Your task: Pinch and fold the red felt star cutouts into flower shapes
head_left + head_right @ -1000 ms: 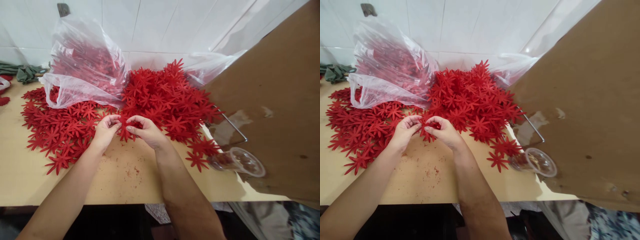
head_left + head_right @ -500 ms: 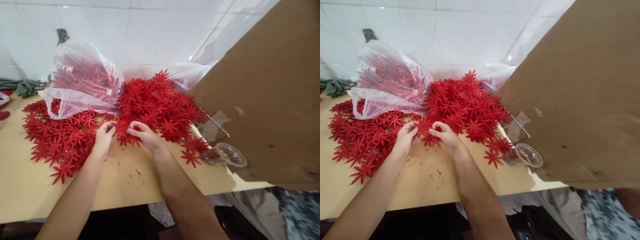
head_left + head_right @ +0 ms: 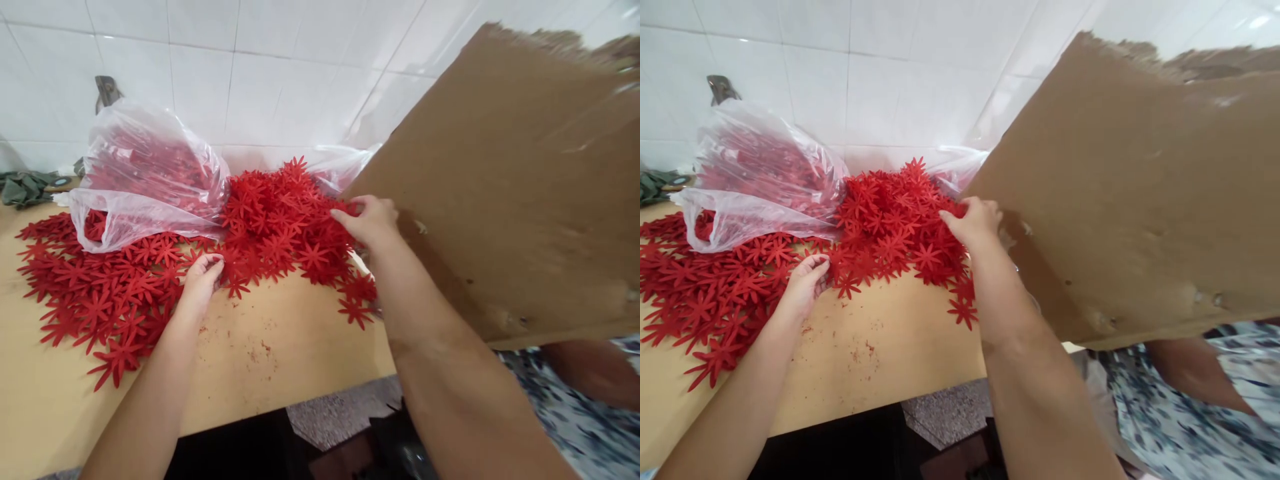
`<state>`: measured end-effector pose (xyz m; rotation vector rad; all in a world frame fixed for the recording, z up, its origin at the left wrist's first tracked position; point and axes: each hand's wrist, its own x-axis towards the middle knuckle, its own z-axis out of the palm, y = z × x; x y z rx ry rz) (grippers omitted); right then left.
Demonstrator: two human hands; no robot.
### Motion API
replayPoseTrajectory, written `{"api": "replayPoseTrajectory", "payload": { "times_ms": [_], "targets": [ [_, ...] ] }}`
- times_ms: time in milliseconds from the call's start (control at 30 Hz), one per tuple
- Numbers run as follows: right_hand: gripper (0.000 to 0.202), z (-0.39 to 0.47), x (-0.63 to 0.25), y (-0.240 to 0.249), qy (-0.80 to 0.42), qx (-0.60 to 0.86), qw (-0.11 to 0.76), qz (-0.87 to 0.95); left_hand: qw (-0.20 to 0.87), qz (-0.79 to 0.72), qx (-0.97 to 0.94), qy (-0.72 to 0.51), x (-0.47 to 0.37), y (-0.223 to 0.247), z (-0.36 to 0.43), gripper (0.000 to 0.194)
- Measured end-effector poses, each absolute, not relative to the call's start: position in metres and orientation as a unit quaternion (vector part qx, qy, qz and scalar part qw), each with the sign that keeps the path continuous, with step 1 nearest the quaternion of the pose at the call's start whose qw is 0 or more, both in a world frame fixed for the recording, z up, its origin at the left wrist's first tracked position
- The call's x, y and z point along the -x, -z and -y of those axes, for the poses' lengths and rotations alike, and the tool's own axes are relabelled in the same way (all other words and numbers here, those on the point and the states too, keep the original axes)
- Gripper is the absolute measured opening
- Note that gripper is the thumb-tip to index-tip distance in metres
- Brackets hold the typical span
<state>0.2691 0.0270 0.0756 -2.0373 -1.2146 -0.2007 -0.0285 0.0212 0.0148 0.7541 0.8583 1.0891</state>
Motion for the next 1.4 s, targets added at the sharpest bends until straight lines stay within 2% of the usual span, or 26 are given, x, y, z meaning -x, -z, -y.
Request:
{"api": "replayPoseTrajectory", "payload": {
  "times_ms": [67, 133, 167, 233, 333, 467, 600, 800, 967, 1067, 1267, 1400],
  "targets": [
    [0.047, -0.023, -0.264, -0.081, 0.128, 0.813, 0.353, 0.445, 0.694, -0.383, -0.373, -0.483, 0.028, -0.014, -0.021, 0.030],
    [0.049, -0.016, -0.241, -0.079, 0.111, 0.781, 0.386, 0.477, 0.674, -0.388, -0.397, -0.488, 0.026, -0.013, -0.021, 0.030],
    [0.045, -0.013, -0.225, -0.075, 0.063, 0.749, 0.408, 0.518, 0.663, -0.394, -0.406, -0.491, 0.025, -0.012, -0.021, 0.028],
    [0.038, -0.007, -0.190, -0.065, -0.109, 0.667, 0.454, 0.580, 0.645, -0.404, -0.421, -0.494, 0.023, -0.009, -0.021, 0.023],
    [0.041, -0.003, -0.144, -0.049, -0.303, 0.572, 0.450, 0.615, 0.629, -0.410, -0.444, -0.488, 0.022, -0.006, -0.021, 0.019],
    [0.038, -0.006, -0.108, -0.036, -0.428, 0.499, 0.420, 0.625, 0.602, -0.426, -0.452, -0.501, 0.023, -0.008, -0.021, 0.016],
    [0.033, -0.009, -0.096, -0.022, -0.497, 0.464, 0.457, 0.574, 0.573, -0.455, -0.456, -0.507, 0.023, -0.006, -0.022, 0.011],
    [0.027, -0.006, -0.098, -0.005, -0.495, 0.450, 0.521, 0.530, 0.536, -0.466, -0.505, -0.490, 0.019, 0.003, -0.024, 0.015],
    [0.024, -0.011, -0.106, -0.006, -0.441, 0.482, 0.572, 0.495, 0.594, -0.408, -0.503, -0.477, 0.017, -0.003, -0.018, 0.010],
    [0.026, -0.014, -0.111, -0.007, -0.426, 0.486, 0.602, 0.469, 0.612, -0.392, -0.511, -0.459, 0.016, -0.005, -0.015, 0.023],
    [0.036, -0.014, -0.120, -0.009, -0.408, 0.499, 0.624, 0.442, 0.556, -0.441, -0.539, -0.454, 0.021, 0.000, -0.018, 0.008],
    [0.042, -0.013, -0.119, -0.009, -0.402, 0.503, 0.616, 0.453, 0.522, -0.478, -0.547, -0.448, 0.023, -0.003, -0.018, 0.021]
  ]
}}
